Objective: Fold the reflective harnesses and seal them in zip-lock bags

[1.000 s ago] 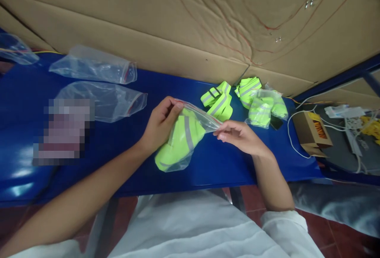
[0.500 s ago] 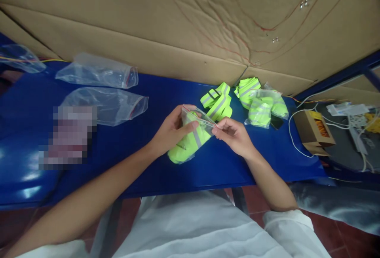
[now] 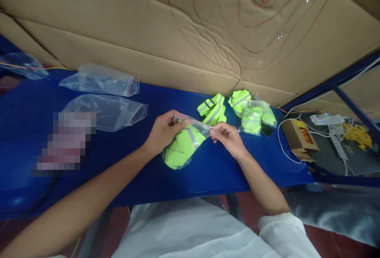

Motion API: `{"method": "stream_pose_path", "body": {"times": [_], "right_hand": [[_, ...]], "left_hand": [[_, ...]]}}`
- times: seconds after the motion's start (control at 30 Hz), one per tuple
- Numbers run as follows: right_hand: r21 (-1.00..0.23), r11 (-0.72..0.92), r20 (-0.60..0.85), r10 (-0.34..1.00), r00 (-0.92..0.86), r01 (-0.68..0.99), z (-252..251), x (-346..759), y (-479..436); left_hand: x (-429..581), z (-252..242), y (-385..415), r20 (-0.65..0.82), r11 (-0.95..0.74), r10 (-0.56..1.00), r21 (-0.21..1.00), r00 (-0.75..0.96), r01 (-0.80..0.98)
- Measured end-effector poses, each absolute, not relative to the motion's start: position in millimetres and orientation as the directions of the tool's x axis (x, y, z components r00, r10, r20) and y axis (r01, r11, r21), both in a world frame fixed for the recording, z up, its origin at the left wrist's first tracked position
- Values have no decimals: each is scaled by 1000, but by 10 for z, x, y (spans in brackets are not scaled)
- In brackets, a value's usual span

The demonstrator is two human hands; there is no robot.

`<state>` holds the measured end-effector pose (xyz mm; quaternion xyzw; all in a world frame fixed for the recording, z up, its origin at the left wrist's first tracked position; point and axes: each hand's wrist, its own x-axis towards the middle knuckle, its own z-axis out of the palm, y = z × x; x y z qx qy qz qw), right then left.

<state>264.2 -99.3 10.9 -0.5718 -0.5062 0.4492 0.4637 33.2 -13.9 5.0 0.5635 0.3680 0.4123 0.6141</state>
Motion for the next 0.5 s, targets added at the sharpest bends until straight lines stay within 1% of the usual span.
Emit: {"method": "stream_pose_path", "body": {"times": [0.1, 0.17, 0.33, 0.5], "right_hand": [[-965, 27, 61, 990, 125, 261, 83, 2669, -982], [-951, 69, 112, 986, 125, 303, 72, 2685, -973], [-946, 82, 102, 994, 47, 314, 82, 2652, -992], [-918, 119, 136, 990, 20, 379, 73, 2597, -1019]], "left_hand": [[314, 28, -101, 9, 26, 887, 997, 462, -70], [309, 24, -88, 27, 8, 877, 998, 479, -70], [319, 75, -174, 136, -135, 877, 990, 461, -36], [318, 75, -229, 134, -146, 852, 989, 506, -16]]}}
